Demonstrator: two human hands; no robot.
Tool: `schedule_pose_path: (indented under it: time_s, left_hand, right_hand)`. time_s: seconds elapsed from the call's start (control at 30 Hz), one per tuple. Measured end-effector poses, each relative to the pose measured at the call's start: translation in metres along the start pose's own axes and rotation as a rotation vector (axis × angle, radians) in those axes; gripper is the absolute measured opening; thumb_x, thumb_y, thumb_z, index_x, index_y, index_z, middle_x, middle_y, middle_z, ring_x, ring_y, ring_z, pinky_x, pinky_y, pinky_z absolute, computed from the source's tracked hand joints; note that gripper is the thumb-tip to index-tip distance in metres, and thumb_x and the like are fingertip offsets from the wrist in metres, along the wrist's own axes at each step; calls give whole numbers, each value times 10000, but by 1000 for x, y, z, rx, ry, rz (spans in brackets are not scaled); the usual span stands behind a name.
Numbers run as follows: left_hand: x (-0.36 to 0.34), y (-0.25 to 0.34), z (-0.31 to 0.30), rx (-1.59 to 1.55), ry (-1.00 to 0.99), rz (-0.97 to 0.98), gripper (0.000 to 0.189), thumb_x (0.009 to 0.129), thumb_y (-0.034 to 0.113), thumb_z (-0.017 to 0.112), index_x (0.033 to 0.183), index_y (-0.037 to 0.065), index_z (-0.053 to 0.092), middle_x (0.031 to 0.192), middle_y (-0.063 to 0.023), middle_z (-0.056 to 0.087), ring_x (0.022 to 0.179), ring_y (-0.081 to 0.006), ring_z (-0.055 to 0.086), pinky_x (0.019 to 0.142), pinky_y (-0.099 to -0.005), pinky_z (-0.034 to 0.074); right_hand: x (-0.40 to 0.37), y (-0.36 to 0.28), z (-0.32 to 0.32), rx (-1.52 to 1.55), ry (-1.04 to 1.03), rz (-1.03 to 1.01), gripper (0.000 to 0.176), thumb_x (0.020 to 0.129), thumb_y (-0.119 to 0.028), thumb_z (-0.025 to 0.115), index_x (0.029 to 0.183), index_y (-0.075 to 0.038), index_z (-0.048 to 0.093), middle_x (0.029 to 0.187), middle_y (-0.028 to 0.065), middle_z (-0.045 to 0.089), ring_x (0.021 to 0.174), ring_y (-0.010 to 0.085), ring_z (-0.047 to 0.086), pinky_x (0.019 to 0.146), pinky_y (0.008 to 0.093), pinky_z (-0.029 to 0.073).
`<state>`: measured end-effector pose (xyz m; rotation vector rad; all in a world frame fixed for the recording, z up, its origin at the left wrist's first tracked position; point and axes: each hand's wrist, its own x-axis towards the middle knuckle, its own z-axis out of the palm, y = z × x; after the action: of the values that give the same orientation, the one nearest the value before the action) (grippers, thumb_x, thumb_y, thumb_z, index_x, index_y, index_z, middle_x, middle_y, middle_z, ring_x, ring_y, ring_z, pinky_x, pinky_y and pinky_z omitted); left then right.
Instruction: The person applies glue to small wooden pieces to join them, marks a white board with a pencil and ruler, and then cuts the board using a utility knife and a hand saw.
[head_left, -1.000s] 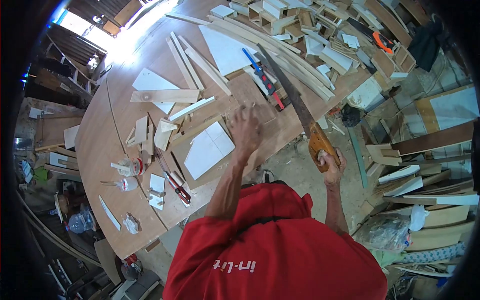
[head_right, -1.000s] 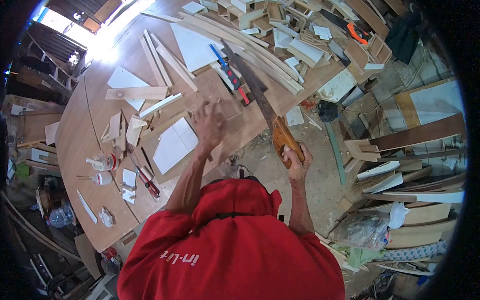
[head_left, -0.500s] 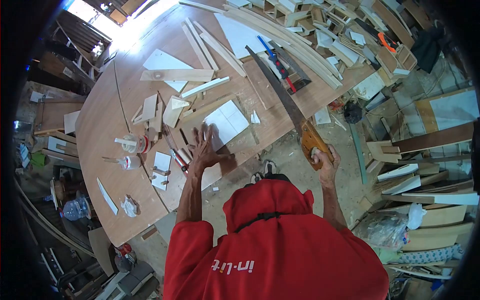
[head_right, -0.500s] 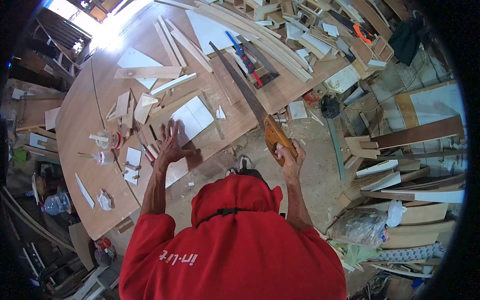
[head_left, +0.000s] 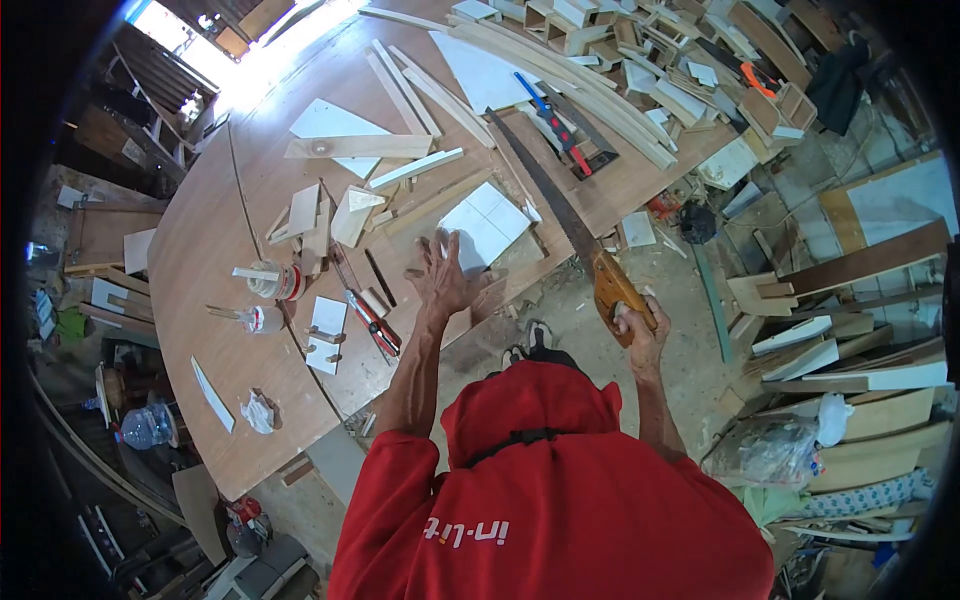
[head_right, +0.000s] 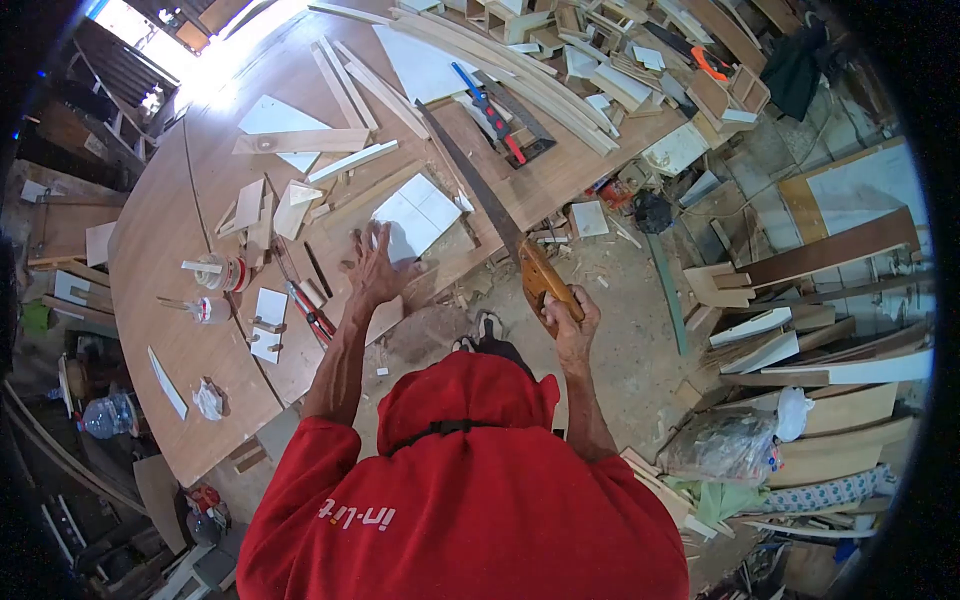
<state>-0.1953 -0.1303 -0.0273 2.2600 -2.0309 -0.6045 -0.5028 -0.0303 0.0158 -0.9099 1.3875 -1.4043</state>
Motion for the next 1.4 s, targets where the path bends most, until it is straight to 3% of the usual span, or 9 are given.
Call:
schedule_pose_path:
  time_s: [0.1, 0.2, 0.43, 0.53, 0.63, 0.87, 1.03, 1.17, 1.4]
  left_hand:
    - [16, -16, 17, -169, 244, 299, 988, 709, 484, 749, 1486, 146, 242, 1531, -150, 216, 1413, -435, 155, 1022, -746, 168]
    - [26, -6, 13, -17, 100, 202, 938, 719, 478, 742, 1453, 106, 292, 1498, -172, 258, 1398, -411, 211, 1061, -690, 171]
    - [62, 11, -15, -76, 26, 337, 873, 747, 469, 718, 1430, 94, 323, 1492, -169, 265, 1401, -378, 225, 1052, -697, 171]
    - [86, 5, -3, -184, 186, 242, 838, 792, 514, 659, 1433, 99, 313, 1485, -166, 283, 1398, -368, 233, 1050, -703, 164]
    - [87, 0, 9, 17, 332, 212, 784, 858, 628, 495, 1424, 108, 339, 1458, -157, 343, 1382, -341, 267, 1046, -685, 170]
    - [68, -9, 6, 28, 326, 200, 725, 877, 611, 472, 1403, 122, 378, 1465, -129, 355, 1390, -345, 256, 1046, -694, 134]
    - [60, -4, 18, -77, 443, 247, 789, 862, 570, 515, 1414, 33, 344, 1480, -205, 301, 1400, -382, 222, 1078, -675, 114]
    - [39, 6, 21, -44, 257, 410, 885, 826, 578, 546, 1451, 9, 285, 1513, -237, 224, 1421, -407, 152, 1115, -628, 96]
    - [48, 17, 25, -1, 290, 451, 881, 812, 555, 582, 1416, -35, 330, 1516, -236, 223, 1413, -421, 154, 1114, -608, 122]
  right_hand:
    - [-12, -1, 1, 7, 9, 18, 96, 844, -55, 620, 787, -40, 545, 623, -15, 504, 578, 69, 479, 602, 245, 437]
    - [-25, -4, 5, 26, 24, 37, 101, 849, -53, 613, 780, -41, 540, 625, -12, 507, 580, 69, 482, 595, 244, 431]
    - [-46, -3, 5, 13, 52, 35, 96, 849, -42, 597, 776, -41, 535, 623, -14, 504, 572, 72, 480, 576, 243, 424]
    - [-51, -2, 5, 1, 61, 11, 98, 843, -46, 597, 771, -42, 531, 622, -16, 501, 567, 69, 474, 565, 238, 415]
    - [-55, -4, 9, -36, 58, 8, 119, 841, -69, 606, 757, -48, 525, 615, -20, 498, 570, 61, 469, 548, 226, 394]
    - [-59, -1, 19, -60, 45, 58, 143, 844, -90, 625, 751, -54, 522, 613, -23, 500, 563, 53, 461, 536, 223, 385]
    - [-61, 9, 22, -49, 17, 109, 177, 848, -82, 637, 740, -60, 498, 622, -25, 506, 568, 49, 459, 523, 215, 379]
    - [-63, 14, 24, -36, 38, 140, 176, 853, -95, 647, 751, -59, 507, 630, -23, 513, 569, 48, 461, 521, 215, 383]
    - [-63, 13, 20, -99, 7, 150, 126, 858, -83, 621, 774, -38, 539, 621, -15, 508, 579, 70, 489, 612, 253, 458]
